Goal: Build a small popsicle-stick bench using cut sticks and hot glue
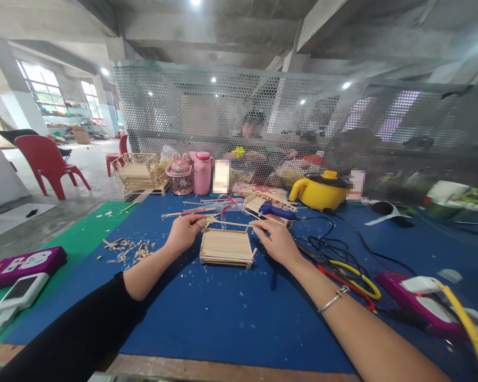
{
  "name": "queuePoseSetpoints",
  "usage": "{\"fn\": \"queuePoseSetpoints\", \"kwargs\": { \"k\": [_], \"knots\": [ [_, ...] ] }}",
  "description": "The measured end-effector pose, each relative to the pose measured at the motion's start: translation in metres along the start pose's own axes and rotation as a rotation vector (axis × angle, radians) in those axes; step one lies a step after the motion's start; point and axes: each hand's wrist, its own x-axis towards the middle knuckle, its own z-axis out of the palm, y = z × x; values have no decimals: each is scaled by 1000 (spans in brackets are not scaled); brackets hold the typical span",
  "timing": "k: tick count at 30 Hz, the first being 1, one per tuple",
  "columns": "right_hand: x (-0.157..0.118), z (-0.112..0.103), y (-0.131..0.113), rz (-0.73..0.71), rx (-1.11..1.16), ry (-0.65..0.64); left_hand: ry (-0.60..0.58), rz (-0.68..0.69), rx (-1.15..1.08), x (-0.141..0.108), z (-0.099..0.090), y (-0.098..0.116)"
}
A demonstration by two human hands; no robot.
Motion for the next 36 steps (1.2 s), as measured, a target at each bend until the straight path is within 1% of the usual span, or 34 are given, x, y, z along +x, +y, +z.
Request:
{"fn": "queuePoseSetpoints", "kwargs": {
  "k": [8,14,20,27,32,36],
  "knots": [
    [4,5,0,-5,-111,28,4,-22,-46,0,0,-1],
    [4,5,-3,-1,-141,10,-25,-51,-170,3,5,-8],
    [7,6,-3,-29,-76,-31,-41,-96,-263,2,7,-9],
    [8,4,-3,-16,17,3,-29,-141,-317,2,7,-7],
    [7,2,-3,40,83,43,-18,-189,-369,3,8,-8],
    [8,5,-3,120,160,44,-49,-168,-350,0,7,-7]
  ]
}}
